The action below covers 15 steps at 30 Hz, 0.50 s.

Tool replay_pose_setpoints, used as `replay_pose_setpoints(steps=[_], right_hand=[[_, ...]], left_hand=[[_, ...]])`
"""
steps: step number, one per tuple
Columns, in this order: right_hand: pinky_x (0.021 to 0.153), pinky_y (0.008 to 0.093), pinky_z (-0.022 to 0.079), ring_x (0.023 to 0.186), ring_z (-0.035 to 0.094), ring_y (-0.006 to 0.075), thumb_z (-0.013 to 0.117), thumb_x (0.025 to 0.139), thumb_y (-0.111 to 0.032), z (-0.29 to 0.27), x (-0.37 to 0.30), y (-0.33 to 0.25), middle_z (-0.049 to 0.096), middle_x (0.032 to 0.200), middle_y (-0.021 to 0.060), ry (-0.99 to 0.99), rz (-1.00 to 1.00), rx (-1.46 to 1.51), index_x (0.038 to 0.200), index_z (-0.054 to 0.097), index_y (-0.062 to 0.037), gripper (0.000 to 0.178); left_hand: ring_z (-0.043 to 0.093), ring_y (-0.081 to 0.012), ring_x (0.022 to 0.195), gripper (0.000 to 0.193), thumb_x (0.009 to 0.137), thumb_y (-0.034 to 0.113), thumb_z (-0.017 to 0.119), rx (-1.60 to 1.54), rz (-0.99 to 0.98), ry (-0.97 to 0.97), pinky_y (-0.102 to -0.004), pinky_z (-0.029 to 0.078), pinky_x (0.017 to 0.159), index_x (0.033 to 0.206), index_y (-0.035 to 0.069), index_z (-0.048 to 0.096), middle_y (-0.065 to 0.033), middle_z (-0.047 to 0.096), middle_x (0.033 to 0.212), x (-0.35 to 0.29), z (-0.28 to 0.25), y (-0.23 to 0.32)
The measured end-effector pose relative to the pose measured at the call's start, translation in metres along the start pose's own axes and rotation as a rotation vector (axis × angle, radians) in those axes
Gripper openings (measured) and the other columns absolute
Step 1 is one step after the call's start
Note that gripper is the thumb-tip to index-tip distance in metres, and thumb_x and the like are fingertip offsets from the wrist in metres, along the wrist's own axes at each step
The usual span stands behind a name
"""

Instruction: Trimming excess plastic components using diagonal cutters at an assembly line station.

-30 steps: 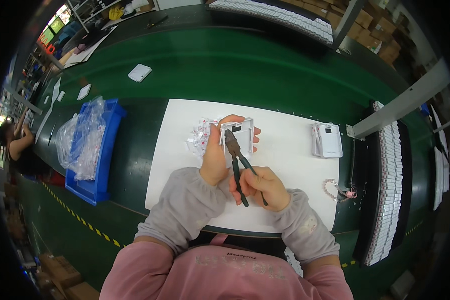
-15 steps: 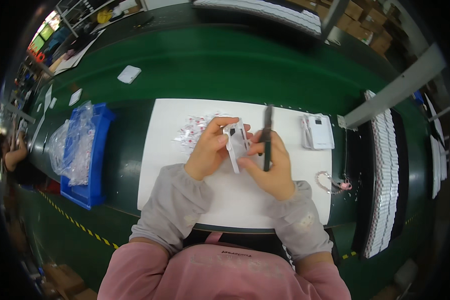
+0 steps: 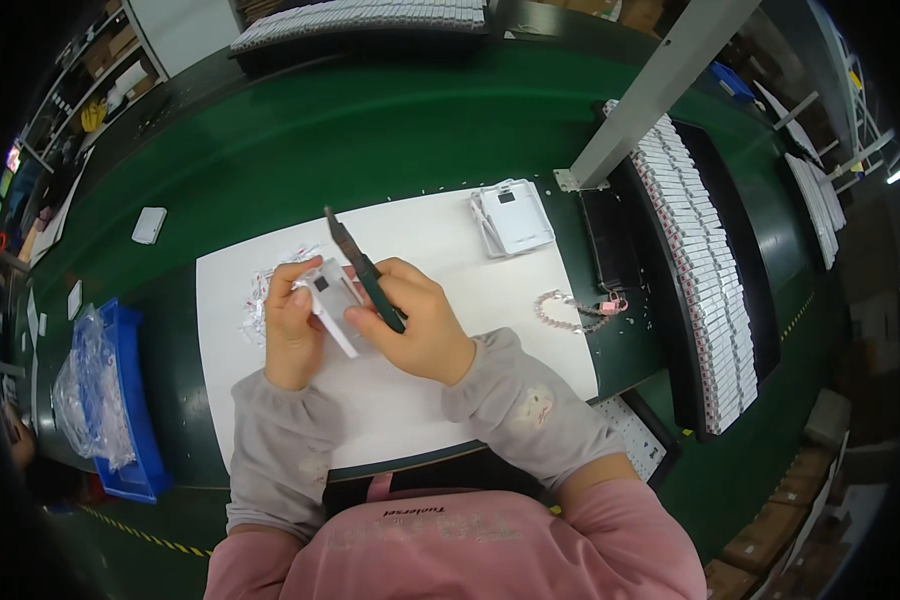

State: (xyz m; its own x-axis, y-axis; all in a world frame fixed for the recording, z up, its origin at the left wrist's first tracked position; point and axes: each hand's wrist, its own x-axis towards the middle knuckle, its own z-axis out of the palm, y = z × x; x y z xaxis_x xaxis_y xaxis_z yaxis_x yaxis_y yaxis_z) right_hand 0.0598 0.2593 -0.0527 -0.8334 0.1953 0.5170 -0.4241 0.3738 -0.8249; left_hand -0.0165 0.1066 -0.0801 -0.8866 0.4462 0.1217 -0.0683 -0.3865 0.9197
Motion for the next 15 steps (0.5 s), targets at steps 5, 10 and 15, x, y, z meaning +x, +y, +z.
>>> replay_pose_setpoints(steps=[5, 10, 15], right_hand=[[0.061, 0.0242, 0.043, 0.068, 0.053, 0.0115, 0.061, 0.088, -0.014, -0.004, -0.003, 0.009, 0.055, 0.08, 0.0044, -0.351, 0.46, 0.565, 0.08, 0.056, -0.0019, 0.015], [0.053, 0.0237, 0.039, 0.06, 0.049, 0.0067, 0.062, 0.089, -0.02, 0.005, -0.003, 0.009, 0.054, 0.069, 0.0003, -0.402, 0.524, 0.713, 0.082, 0.059, -0.0027, 0.019], [0.055, 0.0221, 0.041, 0.061, 0.05, 0.0063, 0.061, 0.09, -0.021, -0.006, -0.002, 0.001, 0.056, 0.068, 0.0006, -0.463, 0.593, 0.592, 0.084, 0.06, -0.0023, 0.02]], left_hand=[[0.06, -0.0287, 0.098, 0.049, 0.087, 0.046, 0.051, -0.058, 0.013, 0.038, -0.0407, 0.051, 0.085, 0.121, 0.011, 0.043, -0.0192, 0.057, 0.112, 0.003, -0.011, 0.002], [0.058, -0.0343, 0.103, 0.048, 0.093, 0.047, 0.035, -0.166, -0.058, 0.062, -0.0449, 0.051, 0.087, 0.128, 0.015, 0.041, -0.0226, 0.054, 0.12, 0.003, -0.016, 0.002], [0.056, -0.0376, 0.108, 0.051, 0.095, 0.038, 0.022, -0.455, -0.173, 0.033, -0.047, 0.048, 0.09, 0.134, 0.01, 0.038, -0.0239, 0.053, 0.123, 0.004, 0.009, 0.008]])
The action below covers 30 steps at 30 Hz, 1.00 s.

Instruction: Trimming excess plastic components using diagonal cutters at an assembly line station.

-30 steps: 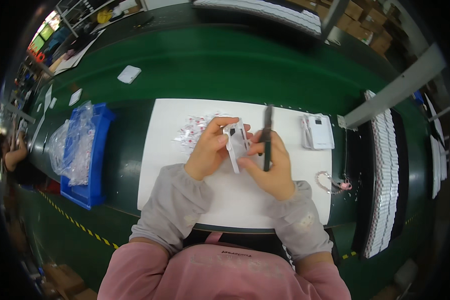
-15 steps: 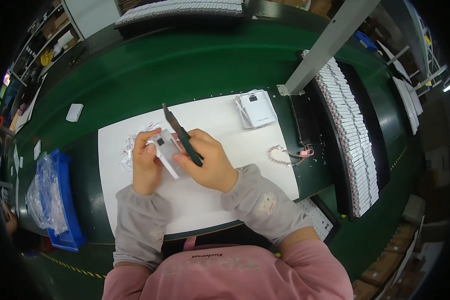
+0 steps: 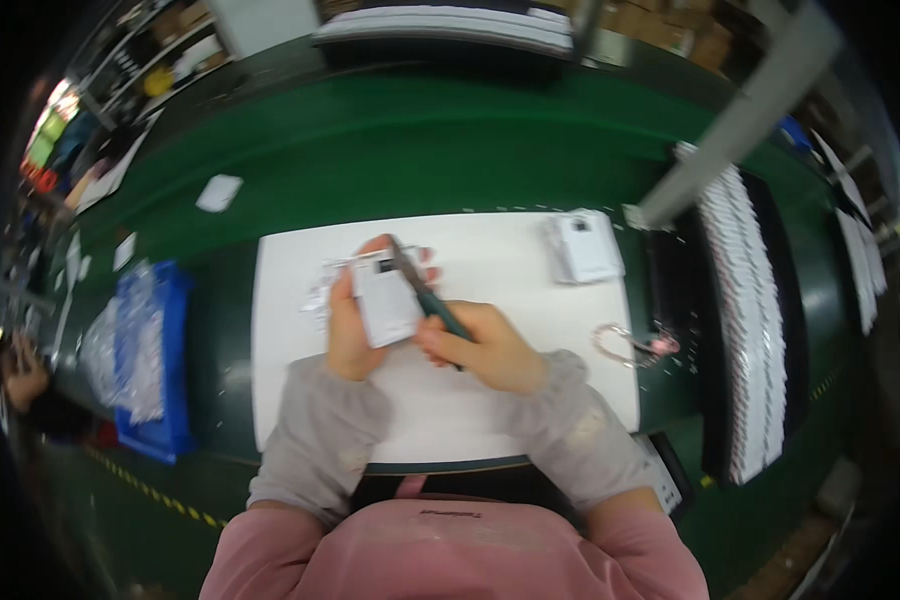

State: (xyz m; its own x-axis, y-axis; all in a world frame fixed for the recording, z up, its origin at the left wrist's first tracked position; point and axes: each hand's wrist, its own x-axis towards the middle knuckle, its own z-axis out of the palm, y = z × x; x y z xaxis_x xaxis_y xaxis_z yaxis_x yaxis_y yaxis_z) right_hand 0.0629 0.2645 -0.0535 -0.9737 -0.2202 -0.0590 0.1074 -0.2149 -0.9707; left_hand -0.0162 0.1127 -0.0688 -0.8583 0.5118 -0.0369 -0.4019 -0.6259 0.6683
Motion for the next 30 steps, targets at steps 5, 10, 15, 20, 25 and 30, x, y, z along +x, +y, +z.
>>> replay_pose_setpoints(steps=[5, 10, 15, 20, 25, 30], right_hand=[[0.057, 0.0225, 0.043, 0.062, 0.051, 0.0073, 0.059, 0.091, -0.022, 0.0, -0.005, -0.008, 0.058, 0.07, 0.0011, -0.053, 0.038, -0.045, 0.084, 0.06, -0.0011, 0.023], [0.057, 0.0232, 0.043, 0.063, 0.051, 0.0076, 0.06, 0.091, -0.028, -0.002, -0.006, -0.013, 0.058, 0.069, 0.0016, -0.098, 0.117, -0.118, 0.082, 0.06, -0.0002, 0.029], [0.066, 0.0238, 0.046, 0.071, 0.055, 0.0094, 0.055, 0.094, -0.024, -0.003, -0.004, -0.01, 0.06, 0.082, 0.0033, -0.159, 0.194, -0.174, 0.09, 0.061, -0.0003, 0.025], [0.066, 0.0238, 0.047, 0.072, 0.056, 0.0094, 0.055, 0.094, -0.025, 0.001, -0.003, -0.008, 0.06, 0.083, 0.0035, -0.163, 0.158, -0.16, 0.091, 0.061, -0.0003, 0.026], [0.056, 0.0236, 0.041, 0.062, 0.049, 0.0073, 0.058, 0.092, -0.027, 0.012, -0.004, 0.0, 0.056, 0.069, 0.0004, -0.067, 0.082, -0.1, 0.085, 0.061, 0.0002, 0.029], [0.06, 0.0236, 0.043, 0.067, 0.051, 0.0081, 0.056, 0.094, -0.027, 0.016, -0.004, 0.004, 0.057, 0.074, 0.0014, -0.071, 0.091, -0.154, 0.089, 0.061, 0.0001, 0.028]], left_hand=[[0.052, -0.0404, 0.114, 0.051, 0.097, 0.04, 0.02, -0.01, -0.074, -0.025, -0.0491, 0.044, 0.097, 0.137, 0.01, 0.031, -0.0289, 0.044, 0.131, -0.002, 0.005, 0.003], [0.05, -0.0391, 0.117, 0.053, 0.098, 0.043, 0.016, 0.027, -0.015, 0.004, -0.05, 0.043, 0.098, 0.139, 0.01, 0.029, -0.0276, 0.042, 0.133, -0.005, 0.007, 0.01], [0.049, -0.0389, 0.118, 0.059, 0.098, 0.05, 0.012, 0.054, -0.008, -0.042, -0.0509, 0.043, 0.098, 0.139, 0.01, 0.028, -0.0268, 0.041, 0.134, -0.003, 0.003, 0.003], [0.05, -0.0351, 0.118, 0.06, 0.097, 0.052, 0.016, 0.039, -0.009, -0.086, -0.0461, 0.043, 0.099, 0.136, 0.007, 0.029, -0.024, 0.043, 0.133, -0.003, 0.002, -0.002], [0.051, -0.0343, 0.116, 0.06, 0.097, 0.053, 0.019, 0.058, 0.03, -0.075, -0.0452, 0.043, 0.098, 0.135, 0.008, 0.03, -0.0239, 0.044, 0.132, -0.004, 0.004, -0.005], [0.052, -0.0335, 0.114, 0.06, 0.096, 0.054, 0.021, 0.052, 0.052, -0.04, -0.044, 0.043, 0.098, 0.134, 0.008, 0.03, -0.0236, 0.045, 0.13, -0.005, 0.006, -0.006]])
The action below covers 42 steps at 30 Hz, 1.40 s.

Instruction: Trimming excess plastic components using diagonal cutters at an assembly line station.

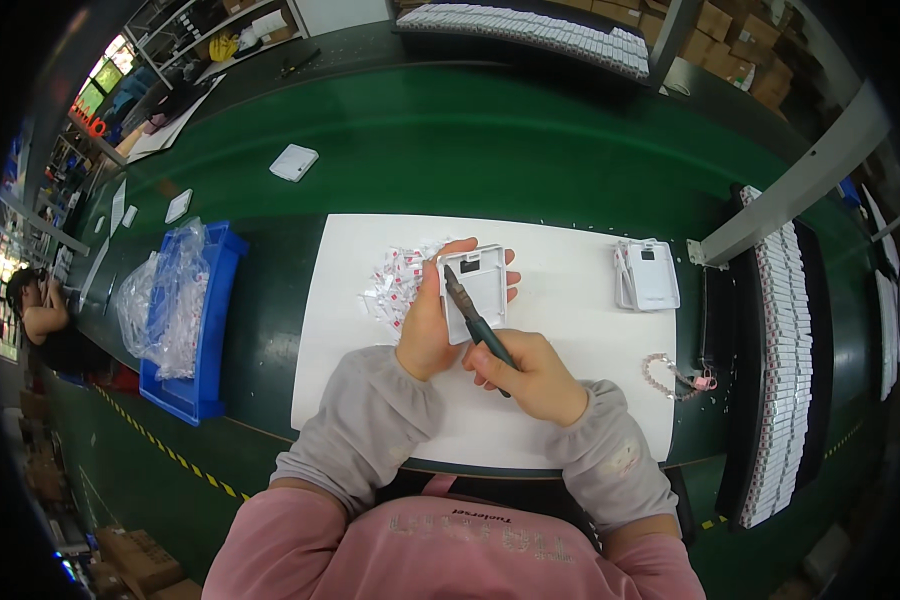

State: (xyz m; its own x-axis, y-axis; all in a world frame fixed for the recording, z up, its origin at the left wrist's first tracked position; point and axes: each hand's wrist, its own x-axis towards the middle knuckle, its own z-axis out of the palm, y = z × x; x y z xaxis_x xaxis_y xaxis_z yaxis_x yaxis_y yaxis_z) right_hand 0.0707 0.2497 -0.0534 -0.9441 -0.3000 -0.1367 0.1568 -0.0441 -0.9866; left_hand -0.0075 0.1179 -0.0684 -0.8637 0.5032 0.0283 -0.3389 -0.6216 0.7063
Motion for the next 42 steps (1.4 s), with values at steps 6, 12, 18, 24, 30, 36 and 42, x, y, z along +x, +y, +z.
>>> replay_pose_setpoints(steps=[6, 12, 18, 24, 30, 36, 42], right_hand=[[0.063, 0.0229, 0.045, 0.07, 0.055, 0.0091, 0.055, 0.094, -0.028, 0.003, 0.001, 0.001, 0.059, 0.078, 0.0027, 0.004, 0.004, -0.043, 0.091, 0.06, -0.0004, 0.029], [0.055, 0.0239, 0.042, 0.061, 0.051, 0.0087, 0.056, 0.094, -0.025, 0.011, 0.003, -0.001, 0.056, 0.07, 0.0025, 0.031, 0.027, -0.007, 0.083, 0.059, -0.0004, 0.027], [0.052, 0.0249, 0.042, 0.057, 0.05, 0.0094, 0.054, 0.094, -0.025, 0.025, 0.004, -0.009, 0.055, 0.065, 0.0021, 0.152, 0.019, 0.113, 0.08, 0.055, -0.0013, 0.028], [0.06, 0.0281, 0.043, 0.067, 0.053, 0.0142, 0.065, 0.085, -0.019, 0.001, 0.028, -0.029, 0.056, 0.074, 0.007, 0.574, -0.223, -0.293, 0.084, 0.059, 0.0028, 0.023], [0.061, 0.0395, 0.042, 0.071, 0.054, 0.0347, 0.065, 0.077, -0.011, -0.045, 0.022, -0.047, 0.057, 0.081, 0.0183, 0.699, -0.477, -0.807, 0.073, 0.056, 0.0042, 0.018], [0.071, 0.043, 0.048, 0.083, 0.059, 0.0377, 0.064, 0.078, -0.019, -0.142, -0.047, -0.061, 0.061, 0.098, 0.015, 1.012, -0.019, -1.277, 0.077, 0.063, 0.0038, 0.022], [0.071, 0.0433, 0.049, 0.083, 0.06, 0.0379, 0.064, 0.078, -0.022, -0.156, -0.053, -0.043, 0.061, 0.096, 0.0171, 0.998, 0.217, -1.343, 0.074, 0.063, 0.0042, 0.027]], left_hand=[[0.053, -0.0323, 0.113, 0.063, 0.095, 0.057, 0.023, 0.016, 0.035, 0.018, -0.0433, 0.043, 0.098, 0.134, 0.008, 0.031, -0.0228, 0.046, 0.129, 0.0, -0.001, -0.003], [0.054, -0.0315, 0.11, 0.061, 0.096, 0.056, 0.023, 0.045, 0.064, -0.004, -0.0439, 0.045, 0.096, 0.132, 0.008, 0.033, -0.0221, 0.048, 0.126, 0.0, -0.001, 0.0], [0.056, -0.0293, 0.102, 0.054, 0.098, 0.049, 0.023, 0.088, 0.295, 0.198, -0.0428, 0.048, 0.09, 0.131, 0.008, 0.033, -0.0191, 0.051, 0.12, -0.002, 0.005, 0.003], [0.052, -0.0334, 0.113, 0.057, 0.097, 0.053, 0.022, -0.13, 0.359, 0.214, -0.0466, 0.044, 0.096, 0.135, 0.011, 0.031, -0.0203, 0.048, 0.128, -0.008, 0.013, 0.026], [0.037, -0.0255, 0.131, 0.056, 0.099, 0.04, 0.034, 0.8, 0.49, -0.137, -0.0377, 0.03, 0.107, 0.144, 0.009, 0.021, -0.0142, 0.039, 0.14, 0.042, -0.053, 0.064], [0.016, -0.0342, 0.14, 0.084, 0.072, 0.003, 0.062, 2.722, 0.29, 0.344, -0.0551, 0.017, 0.11, 0.144, 0.029, 0.027, -0.016, 0.012, 0.152, 0.131, -0.195, 0.214], [0.004, -0.0301, 0.143, 0.085, 0.072, 0.01, 0.071, 2.819, -0.359, 0.221, -0.0583, 0.004, 0.111, 0.14, 0.038, 0.03, -0.0128, 0.013, 0.153, 0.165, -0.217, 0.214]])
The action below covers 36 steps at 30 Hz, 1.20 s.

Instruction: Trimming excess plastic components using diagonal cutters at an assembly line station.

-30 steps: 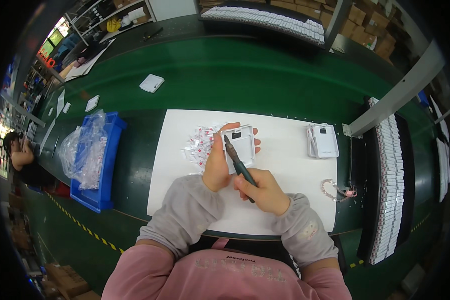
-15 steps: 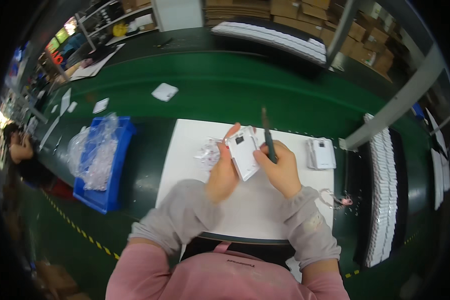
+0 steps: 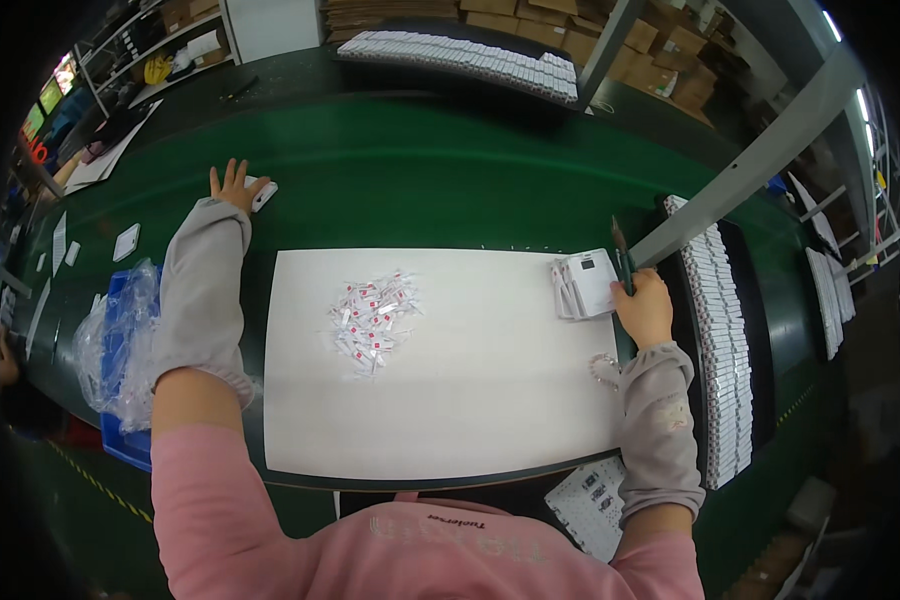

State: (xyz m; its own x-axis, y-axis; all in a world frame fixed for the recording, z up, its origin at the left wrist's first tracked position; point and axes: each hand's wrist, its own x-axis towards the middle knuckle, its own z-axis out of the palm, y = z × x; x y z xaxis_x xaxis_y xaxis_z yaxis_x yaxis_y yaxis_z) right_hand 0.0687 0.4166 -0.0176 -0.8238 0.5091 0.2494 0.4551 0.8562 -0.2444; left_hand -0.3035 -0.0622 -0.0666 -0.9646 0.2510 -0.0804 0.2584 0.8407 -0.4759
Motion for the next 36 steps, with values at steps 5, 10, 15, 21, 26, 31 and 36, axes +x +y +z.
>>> replay_pose_setpoints(steps=[5, 10, 15, 21, 26, 31, 36], right_hand=[[0.072, 0.0426, 0.049, 0.085, 0.061, 0.0378, 0.061, 0.083, -0.03, -0.007, -0.003, -0.024, 0.061, 0.097, 0.019, 0.015, 0.104, -0.057, 0.08, 0.064, 0.0025, 0.033], [0.062, 0.0418, 0.044, 0.072, 0.056, 0.0358, 0.066, 0.078, -0.013, 0.009, -0.013, -0.063, 0.056, 0.084, 0.017, 0.1, -0.241, 0.394, 0.076, 0.06, 0.0012, 0.016], [0.067, 0.0418, 0.046, 0.077, 0.057, 0.0344, 0.067, 0.075, -0.015, 0.049, -0.038, -0.134, 0.056, 0.086, 0.0151, -0.255, -0.366, 0.618, 0.074, 0.063, 0.0006, 0.016], [0.072, 0.0415, 0.048, 0.082, 0.058, 0.0321, 0.07, 0.073, -0.016, 0.088, -0.041, -0.176, 0.057, 0.091, 0.0136, -0.325, -0.466, 0.466, 0.076, 0.066, -0.0004, 0.017], [0.071, 0.0406, 0.048, 0.081, 0.058, 0.032, 0.07, 0.073, -0.016, 0.098, -0.04, -0.169, 0.057, 0.091, 0.0141, -0.277, -0.435, 0.448, 0.076, 0.065, 0.0016, 0.018], [0.065, 0.0316, 0.043, 0.073, 0.054, 0.0209, 0.066, 0.078, -0.012, 0.073, -0.051, -0.151, 0.056, 0.087, 0.0087, -0.414, -0.281, 0.947, 0.077, 0.062, 0.0032, 0.016], [0.071, 0.0239, 0.04, 0.081, 0.049, 0.0104, 0.063, 0.082, -0.003, 0.05, -0.073, -0.133, 0.048, 0.097, 0.0018, -0.589, -0.103, 1.624, 0.086, 0.059, -0.0005, 0.006]], left_hand=[[0.013, -0.0304, 0.141, 0.064, 0.068, 0.014, 0.074, -0.093, 0.079, 0.038, -0.0618, 0.007, 0.11, 0.123, 0.026, 0.044, -0.0082, 0.034, 0.144, -0.002, -0.008, -0.005], [0.044, -0.0335, 0.123, 0.075, 0.065, 0.013, 0.072, -0.255, 0.182, -0.045, -0.0619, 0.019, 0.108, 0.13, 0.025, 0.036, -0.0094, 0.051, 0.125, -0.011, -0.014, -0.005], [0.051, -0.0346, 0.114, 0.093, 0.056, 0.032, 0.076, -0.555, -0.052, 0.167, -0.0478, 0.04, 0.097, 0.138, 0.019, 0.033, -0.0193, 0.051, 0.119, -0.025, -0.02, -0.01], [0.061, -0.021, 0.098, 0.053, 0.078, 0.027, 0.074, -2.06, -0.055, 0.303, -0.0335, 0.05, 0.084, 0.117, 0.0, 0.05, -0.0132, 0.059, 0.112, -0.067, -0.065, 0.024], [0.053, -0.0303, 0.113, 0.041, 0.085, 0.011, 0.053, -2.922, 0.117, 0.12, -0.0452, 0.044, 0.094, 0.125, 0.002, 0.046, -0.017, 0.054, 0.121, -0.156, -0.088, 0.079], [0.036, -0.0428, 0.128, 0.053, 0.086, 0.027, 0.037, -3.35, 0.392, -0.411, -0.0685, 0.027, 0.099, 0.138, 0.019, 0.037, -0.0243, 0.038, 0.138, -0.221, -0.085, 0.13], [0.043, -0.0253, 0.122, 0.062, 0.095, 0.029, 0.043, -2.612, 0.415, -0.211, -0.0457, 0.04, 0.099, 0.149, 0.02, 0.014, -0.0122, 0.04, 0.137, -0.246, -0.096, 0.187]])
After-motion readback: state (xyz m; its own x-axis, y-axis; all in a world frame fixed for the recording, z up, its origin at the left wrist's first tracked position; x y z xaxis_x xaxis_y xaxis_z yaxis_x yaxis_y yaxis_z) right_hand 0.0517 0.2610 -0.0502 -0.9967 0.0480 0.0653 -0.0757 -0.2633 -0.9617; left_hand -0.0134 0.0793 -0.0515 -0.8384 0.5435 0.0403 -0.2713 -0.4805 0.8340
